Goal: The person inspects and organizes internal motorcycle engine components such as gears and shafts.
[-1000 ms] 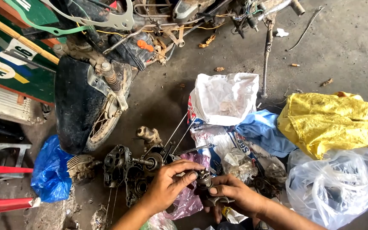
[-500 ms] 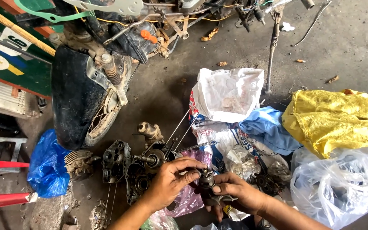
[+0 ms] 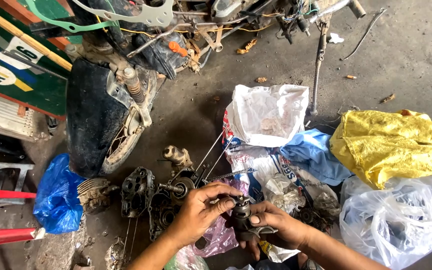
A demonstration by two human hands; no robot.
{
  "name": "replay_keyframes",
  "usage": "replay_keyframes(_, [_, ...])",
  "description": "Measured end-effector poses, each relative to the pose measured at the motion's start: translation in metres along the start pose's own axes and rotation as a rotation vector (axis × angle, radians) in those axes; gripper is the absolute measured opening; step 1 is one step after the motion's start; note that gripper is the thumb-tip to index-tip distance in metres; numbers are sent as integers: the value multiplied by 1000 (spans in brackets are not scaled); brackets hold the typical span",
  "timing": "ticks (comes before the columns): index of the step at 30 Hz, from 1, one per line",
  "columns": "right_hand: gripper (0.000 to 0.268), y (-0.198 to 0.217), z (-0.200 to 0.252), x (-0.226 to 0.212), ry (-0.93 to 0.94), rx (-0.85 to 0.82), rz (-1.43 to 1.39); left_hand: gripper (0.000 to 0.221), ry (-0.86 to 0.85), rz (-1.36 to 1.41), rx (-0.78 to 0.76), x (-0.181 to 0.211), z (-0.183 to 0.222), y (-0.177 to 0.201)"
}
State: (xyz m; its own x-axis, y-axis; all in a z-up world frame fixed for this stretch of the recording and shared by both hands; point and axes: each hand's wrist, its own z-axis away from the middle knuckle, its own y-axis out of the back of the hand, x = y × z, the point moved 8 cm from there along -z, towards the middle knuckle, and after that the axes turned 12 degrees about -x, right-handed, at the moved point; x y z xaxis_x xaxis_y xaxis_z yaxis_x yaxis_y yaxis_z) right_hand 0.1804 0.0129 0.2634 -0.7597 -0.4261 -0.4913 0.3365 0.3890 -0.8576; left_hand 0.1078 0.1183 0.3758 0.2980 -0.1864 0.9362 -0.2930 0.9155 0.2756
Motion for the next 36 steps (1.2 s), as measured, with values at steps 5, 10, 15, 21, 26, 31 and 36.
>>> replay_keyframes(5, [60,-6,-10,-11,16,-18,59,26,10,39,11,7,0,5])
replay_keyframes(10, [68,-16,-17,-24,46,-75,119,27,-6,57,3,20,6,10])
replay_keyframes(15, [65,-31,-27,-34,4,-129,274,27,-71,98,31,46,25,21])
replay_keyframes(21, [62,-100,-62,-50,-42,-37,377,29,-150,169,121,90,85,36])
replay_keyframes(26, [63,-185,-106,-47,-140,-145,419,37,-76,341,312,111,159,48])
replay_keyframes(31, [58,-255,-146,-22,-194,-170,487,41,-222,359,463,130,237,69])
replay_keyframes(36, [46,-302,-173,5,-212,-100,476,39,-286,519,518,141,295,80])
